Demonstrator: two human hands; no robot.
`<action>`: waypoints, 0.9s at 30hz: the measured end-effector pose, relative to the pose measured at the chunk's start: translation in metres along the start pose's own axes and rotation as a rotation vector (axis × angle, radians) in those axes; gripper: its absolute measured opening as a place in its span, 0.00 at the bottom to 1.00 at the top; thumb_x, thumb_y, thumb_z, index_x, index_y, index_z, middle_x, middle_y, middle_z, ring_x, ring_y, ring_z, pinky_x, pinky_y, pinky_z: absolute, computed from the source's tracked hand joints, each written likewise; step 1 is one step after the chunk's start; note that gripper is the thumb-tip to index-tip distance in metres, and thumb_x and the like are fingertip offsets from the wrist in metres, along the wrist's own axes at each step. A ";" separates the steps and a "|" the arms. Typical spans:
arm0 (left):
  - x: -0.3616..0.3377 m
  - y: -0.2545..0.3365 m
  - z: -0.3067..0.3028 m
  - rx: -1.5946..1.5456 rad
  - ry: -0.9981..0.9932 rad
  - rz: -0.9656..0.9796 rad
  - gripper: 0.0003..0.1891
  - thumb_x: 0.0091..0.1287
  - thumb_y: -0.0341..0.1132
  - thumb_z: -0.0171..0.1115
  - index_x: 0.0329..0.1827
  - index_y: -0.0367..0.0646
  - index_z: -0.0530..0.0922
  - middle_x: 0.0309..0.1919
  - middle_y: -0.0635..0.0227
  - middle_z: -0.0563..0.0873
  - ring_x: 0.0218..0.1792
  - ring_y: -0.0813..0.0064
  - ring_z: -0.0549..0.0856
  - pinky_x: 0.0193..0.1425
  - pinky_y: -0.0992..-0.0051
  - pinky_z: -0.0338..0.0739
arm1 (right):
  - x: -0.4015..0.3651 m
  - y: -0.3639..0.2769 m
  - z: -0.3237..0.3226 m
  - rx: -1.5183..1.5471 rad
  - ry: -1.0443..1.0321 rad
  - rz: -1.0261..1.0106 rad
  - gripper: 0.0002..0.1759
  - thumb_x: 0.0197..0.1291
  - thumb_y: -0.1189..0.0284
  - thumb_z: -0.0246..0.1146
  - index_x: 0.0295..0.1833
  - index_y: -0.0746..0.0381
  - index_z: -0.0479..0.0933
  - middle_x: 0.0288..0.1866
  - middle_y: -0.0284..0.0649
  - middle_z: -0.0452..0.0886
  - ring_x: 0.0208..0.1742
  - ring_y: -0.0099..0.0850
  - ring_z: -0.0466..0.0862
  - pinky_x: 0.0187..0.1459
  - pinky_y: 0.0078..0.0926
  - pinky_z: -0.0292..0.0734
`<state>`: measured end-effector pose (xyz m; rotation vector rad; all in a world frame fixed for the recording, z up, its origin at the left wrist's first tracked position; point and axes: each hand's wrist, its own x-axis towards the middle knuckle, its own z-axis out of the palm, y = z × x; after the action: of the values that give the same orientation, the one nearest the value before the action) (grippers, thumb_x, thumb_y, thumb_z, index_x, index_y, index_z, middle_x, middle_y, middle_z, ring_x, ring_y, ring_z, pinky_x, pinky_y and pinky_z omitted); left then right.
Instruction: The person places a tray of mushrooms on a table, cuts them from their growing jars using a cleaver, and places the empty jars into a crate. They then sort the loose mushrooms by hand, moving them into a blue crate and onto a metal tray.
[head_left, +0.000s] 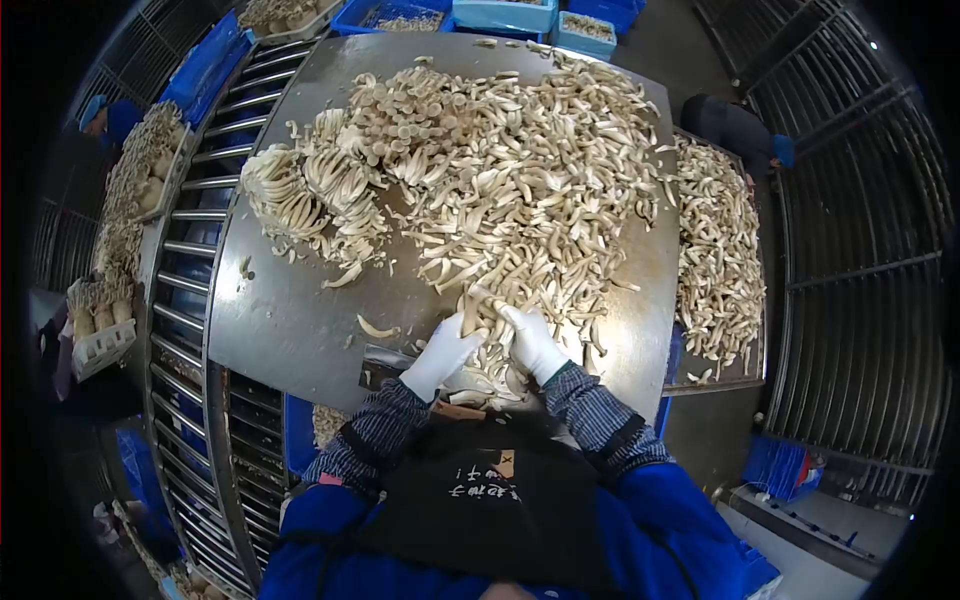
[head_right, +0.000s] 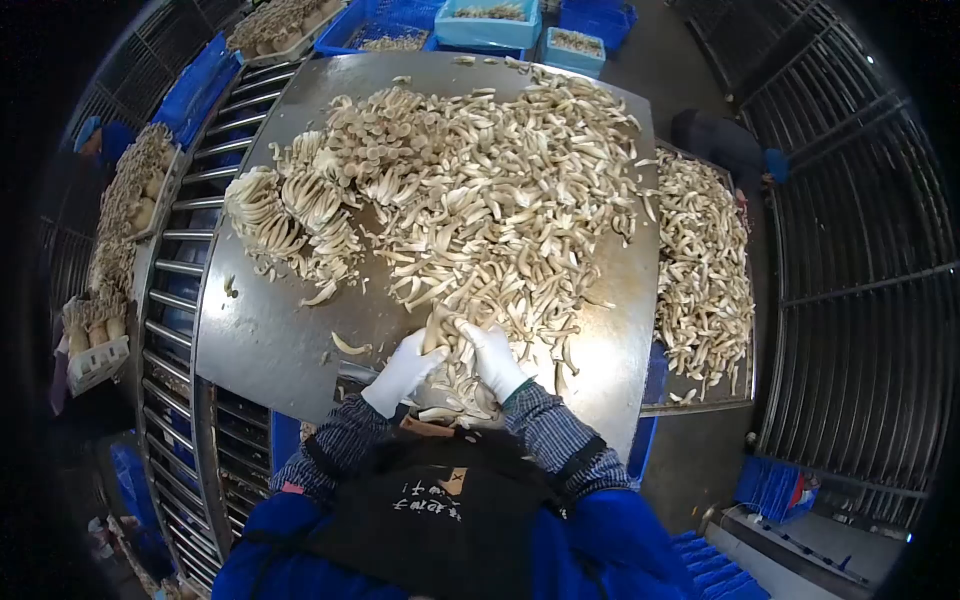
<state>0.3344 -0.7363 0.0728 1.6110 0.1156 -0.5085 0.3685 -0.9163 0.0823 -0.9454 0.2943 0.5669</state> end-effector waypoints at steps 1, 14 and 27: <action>0.003 0.003 -0.002 0.000 -0.098 -0.062 0.10 0.71 0.29 0.64 0.52 0.37 0.80 0.43 0.74 0.85 0.41 0.84 0.79 0.47 0.78 0.76 | 0.000 -0.008 0.001 -0.010 -0.062 0.102 0.25 0.65 0.71 0.67 0.66 0.70 0.76 0.54 0.39 0.85 0.47 0.28 0.85 0.48 0.24 0.82; 0.041 0.049 -0.010 -0.020 -0.294 -0.212 0.16 0.80 0.44 0.55 0.59 0.41 0.79 0.35 0.77 0.83 0.30 0.84 0.80 0.31 0.83 0.74 | 0.046 -0.003 -0.015 -0.165 -0.093 0.026 0.22 0.68 0.67 0.67 0.63 0.68 0.78 0.58 0.41 0.85 0.56 0.29 0.84 0.59 0.25 0.78; 0.055 -0.004 0.001 -0.889 0.083 -0.329 0.14 0.81 0.45 0.52 0.56 0.45 0.76 0.41 0.69 0.85 0.27 0.86 0.79 0.23 0.84 0.69 | 0.047 0.000 -0.014 -0.003 -0.009 -0.001 0.22 0.67 0.67 0.71 0.61 0.68 0.78 0.54 0.39 0.85 0.48 0.24 0.84 0.40 0.21 0.82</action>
<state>0.3815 -0.7491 0.0479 0.7376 0.5905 -0.5348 0.4073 -0.9124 0.0521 -0.9459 0.2851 0.5711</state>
